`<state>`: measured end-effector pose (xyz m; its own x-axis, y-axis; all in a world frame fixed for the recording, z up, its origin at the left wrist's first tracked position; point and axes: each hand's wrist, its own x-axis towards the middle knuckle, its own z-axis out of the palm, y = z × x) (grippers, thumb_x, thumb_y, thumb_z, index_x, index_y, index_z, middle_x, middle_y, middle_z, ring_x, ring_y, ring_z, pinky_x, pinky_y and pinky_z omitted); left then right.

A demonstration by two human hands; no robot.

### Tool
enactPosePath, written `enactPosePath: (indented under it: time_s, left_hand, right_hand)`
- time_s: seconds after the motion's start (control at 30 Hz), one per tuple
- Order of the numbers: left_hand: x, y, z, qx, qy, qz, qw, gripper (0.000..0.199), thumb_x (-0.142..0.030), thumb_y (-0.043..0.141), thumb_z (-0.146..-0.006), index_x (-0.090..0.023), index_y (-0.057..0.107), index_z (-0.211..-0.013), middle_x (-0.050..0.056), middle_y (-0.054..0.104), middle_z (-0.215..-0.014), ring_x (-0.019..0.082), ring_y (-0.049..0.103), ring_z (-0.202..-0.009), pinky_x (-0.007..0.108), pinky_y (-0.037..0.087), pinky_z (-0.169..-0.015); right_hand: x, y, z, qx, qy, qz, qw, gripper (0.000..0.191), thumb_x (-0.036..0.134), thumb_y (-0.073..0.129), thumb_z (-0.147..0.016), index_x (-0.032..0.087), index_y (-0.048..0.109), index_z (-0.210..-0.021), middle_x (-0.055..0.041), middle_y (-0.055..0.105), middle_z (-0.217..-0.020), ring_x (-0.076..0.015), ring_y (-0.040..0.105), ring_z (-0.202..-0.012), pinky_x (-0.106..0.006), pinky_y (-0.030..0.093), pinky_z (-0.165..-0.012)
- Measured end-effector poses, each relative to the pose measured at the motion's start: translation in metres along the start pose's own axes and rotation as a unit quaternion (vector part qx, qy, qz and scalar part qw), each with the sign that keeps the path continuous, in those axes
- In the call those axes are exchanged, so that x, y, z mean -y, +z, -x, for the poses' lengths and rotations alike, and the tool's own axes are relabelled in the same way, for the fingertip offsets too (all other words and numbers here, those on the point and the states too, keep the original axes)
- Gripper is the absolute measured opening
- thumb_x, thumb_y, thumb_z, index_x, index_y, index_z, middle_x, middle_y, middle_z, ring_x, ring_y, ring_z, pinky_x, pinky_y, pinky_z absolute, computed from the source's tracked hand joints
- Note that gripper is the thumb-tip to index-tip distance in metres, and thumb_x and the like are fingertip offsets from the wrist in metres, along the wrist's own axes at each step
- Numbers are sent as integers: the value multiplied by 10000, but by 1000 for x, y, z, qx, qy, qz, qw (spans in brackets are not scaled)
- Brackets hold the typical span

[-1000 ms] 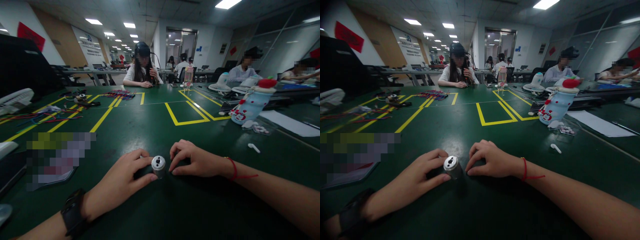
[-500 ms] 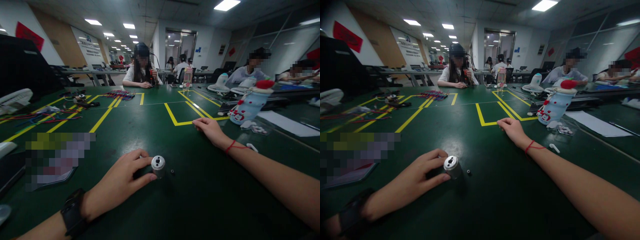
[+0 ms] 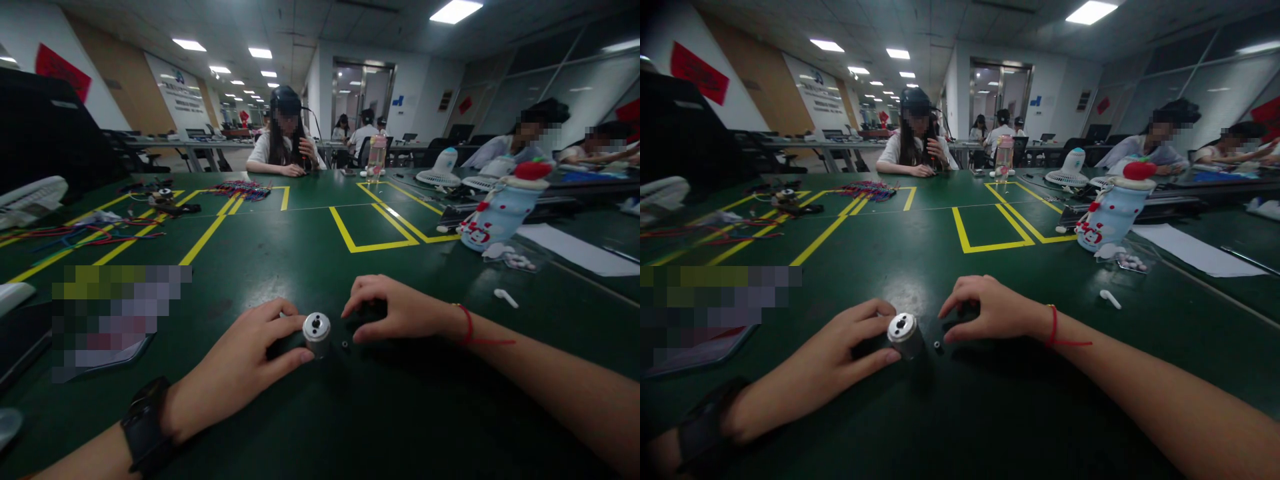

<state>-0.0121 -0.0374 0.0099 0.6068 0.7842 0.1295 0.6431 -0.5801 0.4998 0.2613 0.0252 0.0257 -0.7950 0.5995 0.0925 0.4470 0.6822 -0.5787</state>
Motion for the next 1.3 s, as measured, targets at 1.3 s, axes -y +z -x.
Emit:
enactPosePath:
  time_s: [1.3]
  left_hand:
    - [-35,-7,-4,1,3,-26,1000,158,-341,538,-937,-268,600,-1063,29,557,-1096,230,535,-958,370,435,-830]
  right_hand:
    - [-71,-39,18,-377,225,-115,891,415,487,530,-816,105,689,-849,-60,633,-722,-122,509,-575,-260,382,-535]
